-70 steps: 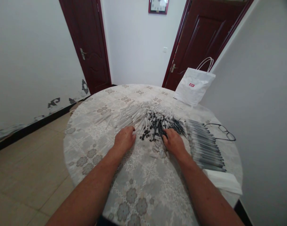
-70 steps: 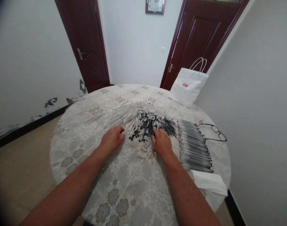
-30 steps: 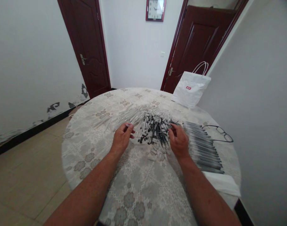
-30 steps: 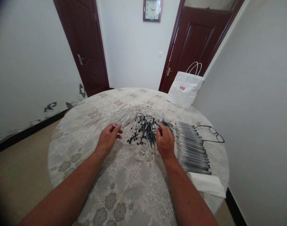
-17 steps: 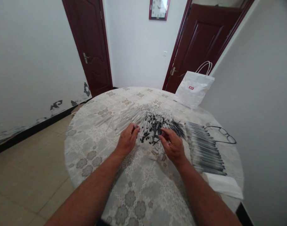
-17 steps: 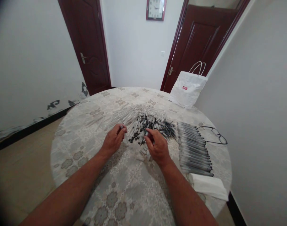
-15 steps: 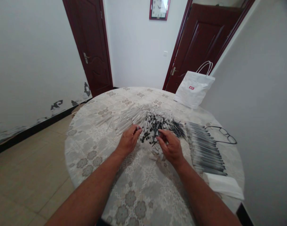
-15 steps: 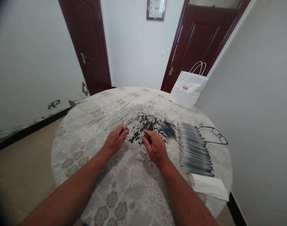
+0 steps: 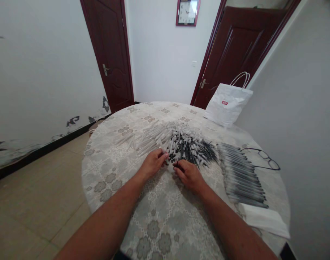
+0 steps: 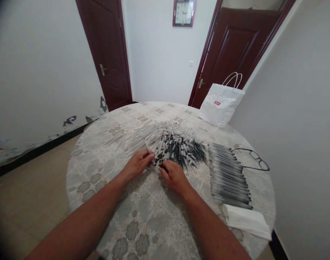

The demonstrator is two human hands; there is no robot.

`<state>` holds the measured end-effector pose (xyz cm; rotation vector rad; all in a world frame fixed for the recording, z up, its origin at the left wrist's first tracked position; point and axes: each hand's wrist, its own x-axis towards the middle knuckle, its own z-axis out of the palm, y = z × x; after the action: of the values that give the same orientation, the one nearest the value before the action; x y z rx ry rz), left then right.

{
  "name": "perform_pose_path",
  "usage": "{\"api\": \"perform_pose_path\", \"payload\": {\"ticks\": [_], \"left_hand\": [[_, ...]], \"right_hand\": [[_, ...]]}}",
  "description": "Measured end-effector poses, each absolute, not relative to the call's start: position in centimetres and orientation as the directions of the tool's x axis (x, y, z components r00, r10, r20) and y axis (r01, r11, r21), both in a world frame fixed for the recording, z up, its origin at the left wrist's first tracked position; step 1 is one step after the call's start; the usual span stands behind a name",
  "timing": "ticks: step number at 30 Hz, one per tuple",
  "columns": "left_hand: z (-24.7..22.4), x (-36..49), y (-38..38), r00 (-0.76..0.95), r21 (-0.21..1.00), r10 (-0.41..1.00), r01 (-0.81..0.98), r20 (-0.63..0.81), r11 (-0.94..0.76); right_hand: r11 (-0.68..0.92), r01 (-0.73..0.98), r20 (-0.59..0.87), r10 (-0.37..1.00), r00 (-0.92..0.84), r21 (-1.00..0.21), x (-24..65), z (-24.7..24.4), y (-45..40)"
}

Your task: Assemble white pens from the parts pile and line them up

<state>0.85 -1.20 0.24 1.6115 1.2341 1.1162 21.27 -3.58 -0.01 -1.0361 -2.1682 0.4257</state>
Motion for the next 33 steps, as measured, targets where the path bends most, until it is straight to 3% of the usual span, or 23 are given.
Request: {"api": "perform_pose_path", "payload": {"ticks": [2,5,9,13,17,33], "left_hand": [[0.9,1.0,-1.2,0.1,0.996,0.991,-0.009,0.09,-0.09],[1.6,1.1,-1.2,0.066,0.939,0.998,-0.344,0.012,0.012],[2.1,1.2,-1.3,0.047,0.858,0.999,-0.513,-0.006,0.03],[2.3,1.2,-1.4,0.049,0.833,0.999,-0.553,0.02,0.011],[2.3,1.2,-1.4,0.03,0.838,0.999,-0.546,0.034,-0.012],[1.6,1.5,-1.3,0.04,0.898,0.998,-0.439,0.053,-0.03]], "right_hand": [[0.62,0.561,0.459,0.784,-0.418,-0.548,21.4,0.4,-3.9],[0.593,0.585,0.48,0.801,-0.358,-0.553,21.8,1.1,-4.2],[0.622,0.706,0.463,0.764,-0.45,-0.34,22.6,1.3,-3.8],[0.584,0.804,0.373,0.775,-0.51,-0.115,23.1,1.1,-3.2],[0.514,0.857,0.353,0.806,-0.475,-0.02,23.2,1.5,-3.2],[0.451,0.891,0.328,0.835,-0.442,0.053,23.5,1.4,-3.1]]}}
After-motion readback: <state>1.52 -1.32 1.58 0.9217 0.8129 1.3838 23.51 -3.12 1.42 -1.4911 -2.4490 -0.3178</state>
